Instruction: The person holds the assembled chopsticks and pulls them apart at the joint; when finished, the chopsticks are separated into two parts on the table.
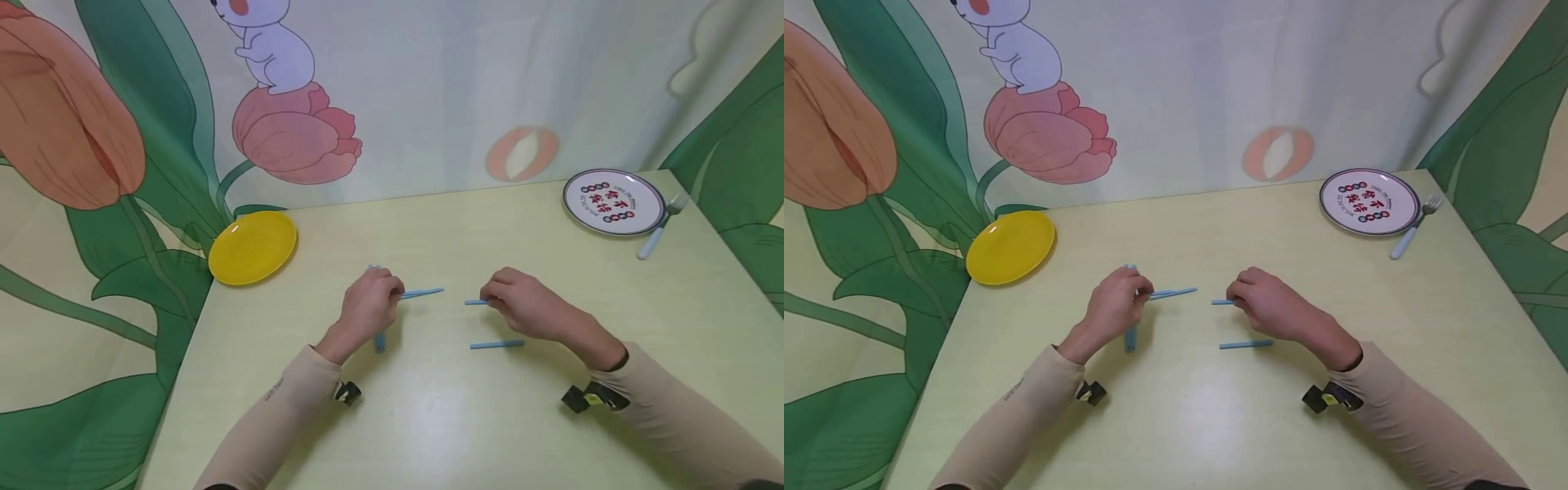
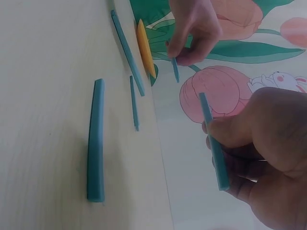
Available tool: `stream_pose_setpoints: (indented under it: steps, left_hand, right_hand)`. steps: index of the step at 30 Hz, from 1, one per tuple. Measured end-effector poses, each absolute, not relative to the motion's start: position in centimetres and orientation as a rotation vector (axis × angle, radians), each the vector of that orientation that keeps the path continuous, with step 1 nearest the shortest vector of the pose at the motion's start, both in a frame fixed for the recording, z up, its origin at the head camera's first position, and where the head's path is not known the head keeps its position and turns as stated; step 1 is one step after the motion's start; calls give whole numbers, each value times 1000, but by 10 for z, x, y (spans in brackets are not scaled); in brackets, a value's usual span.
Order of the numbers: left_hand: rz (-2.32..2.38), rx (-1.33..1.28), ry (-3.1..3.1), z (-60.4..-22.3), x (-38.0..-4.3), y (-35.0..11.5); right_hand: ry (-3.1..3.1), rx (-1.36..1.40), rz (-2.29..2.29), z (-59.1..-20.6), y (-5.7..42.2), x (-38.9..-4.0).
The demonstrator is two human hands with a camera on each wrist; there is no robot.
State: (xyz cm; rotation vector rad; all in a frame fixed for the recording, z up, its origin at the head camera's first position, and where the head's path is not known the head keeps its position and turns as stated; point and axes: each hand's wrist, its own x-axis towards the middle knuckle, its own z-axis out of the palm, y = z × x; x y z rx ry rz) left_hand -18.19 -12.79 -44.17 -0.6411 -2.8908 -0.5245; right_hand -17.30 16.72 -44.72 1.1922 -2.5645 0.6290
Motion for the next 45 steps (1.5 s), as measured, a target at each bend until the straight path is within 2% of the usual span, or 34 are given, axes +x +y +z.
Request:
stream_pose_setpoints:
  steps: [45]
  left_hand:
    - [-610,-765,-2840,-465,-205,-109]
  right_hand:
    - [-2675,1242,637,-466,178,-152]
